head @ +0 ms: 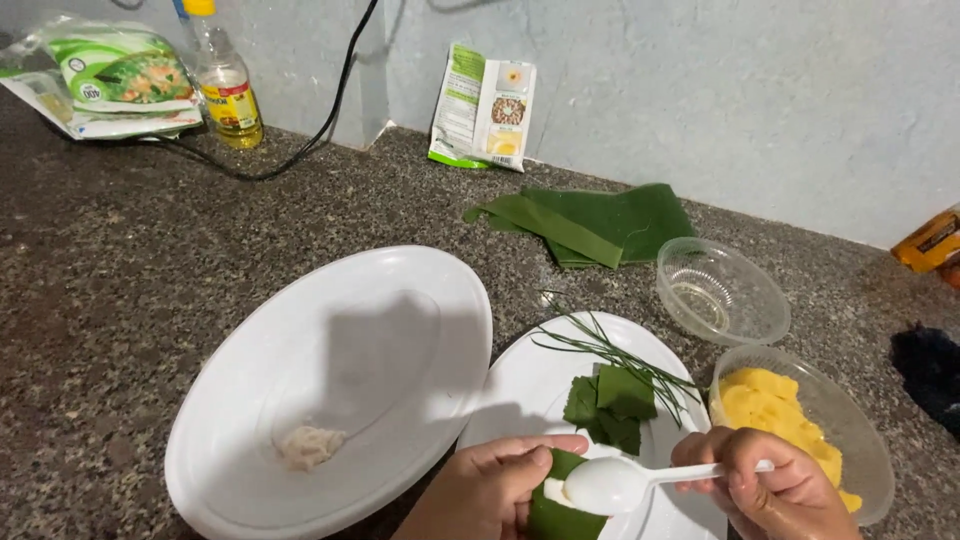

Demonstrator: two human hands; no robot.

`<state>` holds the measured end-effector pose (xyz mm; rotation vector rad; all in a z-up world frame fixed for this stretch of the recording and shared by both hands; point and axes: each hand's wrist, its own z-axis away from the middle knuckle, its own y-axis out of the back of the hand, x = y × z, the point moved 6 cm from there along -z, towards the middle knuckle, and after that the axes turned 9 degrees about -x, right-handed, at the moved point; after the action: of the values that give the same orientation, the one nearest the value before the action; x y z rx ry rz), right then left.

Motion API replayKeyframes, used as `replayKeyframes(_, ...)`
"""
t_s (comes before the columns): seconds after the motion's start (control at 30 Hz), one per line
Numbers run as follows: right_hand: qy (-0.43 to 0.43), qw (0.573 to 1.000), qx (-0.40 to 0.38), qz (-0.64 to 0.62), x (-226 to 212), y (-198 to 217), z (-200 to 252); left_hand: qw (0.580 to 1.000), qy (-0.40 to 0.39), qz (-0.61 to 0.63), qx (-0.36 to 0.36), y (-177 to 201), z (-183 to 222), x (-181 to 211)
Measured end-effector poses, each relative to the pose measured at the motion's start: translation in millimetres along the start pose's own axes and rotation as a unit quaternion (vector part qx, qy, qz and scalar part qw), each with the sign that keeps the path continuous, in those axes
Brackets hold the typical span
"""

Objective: Tearing small pieces of green leaves and placing them on a plate to be used as a base for food portions, then adding white and yellow pastes with a spoon.

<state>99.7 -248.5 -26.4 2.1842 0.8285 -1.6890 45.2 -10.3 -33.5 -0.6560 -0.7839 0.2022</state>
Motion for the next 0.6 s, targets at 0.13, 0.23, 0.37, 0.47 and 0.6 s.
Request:
replayKeyframes(0.13,0.014,1.0,-0.02,-0.018,6,7,0,1.0,0.007,0.005,0.006,-1,1,2)
replayKeyframes(0.23,0.021,0.998,-0.047,-0.035,7,11,-1,0.998,0.009,0.063,-0.002,0,-6,-4)
replayKeyframes(0.37,0.104,0.991,-0.069,-0.05,4,3,-6,0.997,-0.004,-0.075,0.022,9,-7,0)
replayKeyframes(0.47,0.123,0.988,0.018,-0.095,9,30,3,0.998,-0.015,-0.031,0.052,14,-12,-3)
replayKeyframes(0.6,-0.012,0.939,0.266,0.219,-5,28,8,0.993,-0.025,-0.052,0.106,20,-9,0)
